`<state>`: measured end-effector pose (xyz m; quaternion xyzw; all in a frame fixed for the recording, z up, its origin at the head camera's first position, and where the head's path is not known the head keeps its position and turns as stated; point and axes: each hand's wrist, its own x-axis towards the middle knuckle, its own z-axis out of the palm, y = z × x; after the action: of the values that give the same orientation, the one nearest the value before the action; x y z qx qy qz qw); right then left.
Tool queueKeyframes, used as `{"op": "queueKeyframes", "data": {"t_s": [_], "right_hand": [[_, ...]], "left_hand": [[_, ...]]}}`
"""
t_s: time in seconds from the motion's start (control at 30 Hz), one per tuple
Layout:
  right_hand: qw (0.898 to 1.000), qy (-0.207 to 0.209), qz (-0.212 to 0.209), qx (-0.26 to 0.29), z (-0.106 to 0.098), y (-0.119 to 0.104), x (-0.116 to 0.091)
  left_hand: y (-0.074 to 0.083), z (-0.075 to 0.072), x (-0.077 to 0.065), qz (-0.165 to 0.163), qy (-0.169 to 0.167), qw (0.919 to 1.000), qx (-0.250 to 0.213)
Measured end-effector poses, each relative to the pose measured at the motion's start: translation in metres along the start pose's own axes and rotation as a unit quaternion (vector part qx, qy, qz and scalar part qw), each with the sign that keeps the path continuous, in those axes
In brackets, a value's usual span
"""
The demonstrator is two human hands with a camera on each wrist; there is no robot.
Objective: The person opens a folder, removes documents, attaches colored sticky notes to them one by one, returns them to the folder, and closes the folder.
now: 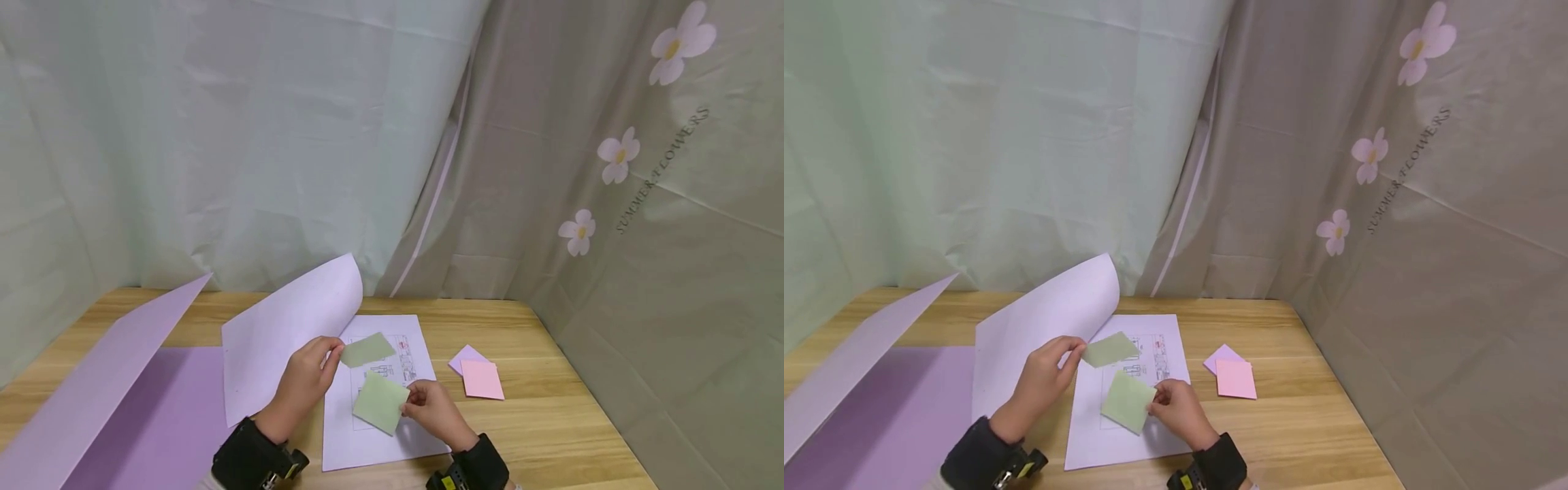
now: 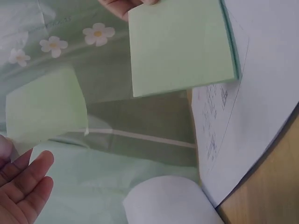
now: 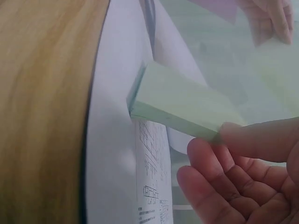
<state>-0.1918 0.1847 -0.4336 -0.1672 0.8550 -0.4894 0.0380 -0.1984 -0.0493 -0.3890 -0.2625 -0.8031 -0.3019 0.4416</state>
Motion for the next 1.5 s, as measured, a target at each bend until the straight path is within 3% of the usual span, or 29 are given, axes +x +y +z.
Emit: {"op": "queueKeyframes", "data": {"t_s": [0.33, 0.53, 0.67, 0.8, 1.1, 1.33, 1.5], "right_hand": [[0.999, 0.017, 0.049, -0.010, -0.015, 0.001, 0.000], [0.992, 0.104, 0.075, -0.001, -0.045, 0.012, -0.005], [0.981, 0.164, 0.107, 0.001, -0.069, 0.023, -0.011], [0.970, 0.196, 0.145, -0.004, -0.090, 0.036, -0.018], [0.955, 0.210, 0.208, 0.012, -0.116, 0.060, -0.030], [0.949, 0.230, 0.215, 0.034, -0.120, 0.072, -0.032], [0.946, 0.245, 0.206, -0.056, -0.120, 0.071, -0.037]], "left_hand": [[-0.001, -0.001, -0.001, -0.013, -0.011, 0.9999, 0.001], [0.003, -0.001, 0.000, -0.033, -0.031, 0.9990, 0.003], [0.005, -0.001, 0.000, -0.038, -0.038, 0.9985, 0.004], [0.005, -0.001, 0.000, -0.044, -0.043, 0.9981, 0.005], [0.006, 0.000, -0.003, -0.062, -0.069, 0.9957, -0.008], [0.006, 0.001, -0.003, -0.061, -0.073, 0.9954, -0.008], [0.006, 0.001, -0.004, -0.061, -0.076, 0.9952, -0.004]]}}
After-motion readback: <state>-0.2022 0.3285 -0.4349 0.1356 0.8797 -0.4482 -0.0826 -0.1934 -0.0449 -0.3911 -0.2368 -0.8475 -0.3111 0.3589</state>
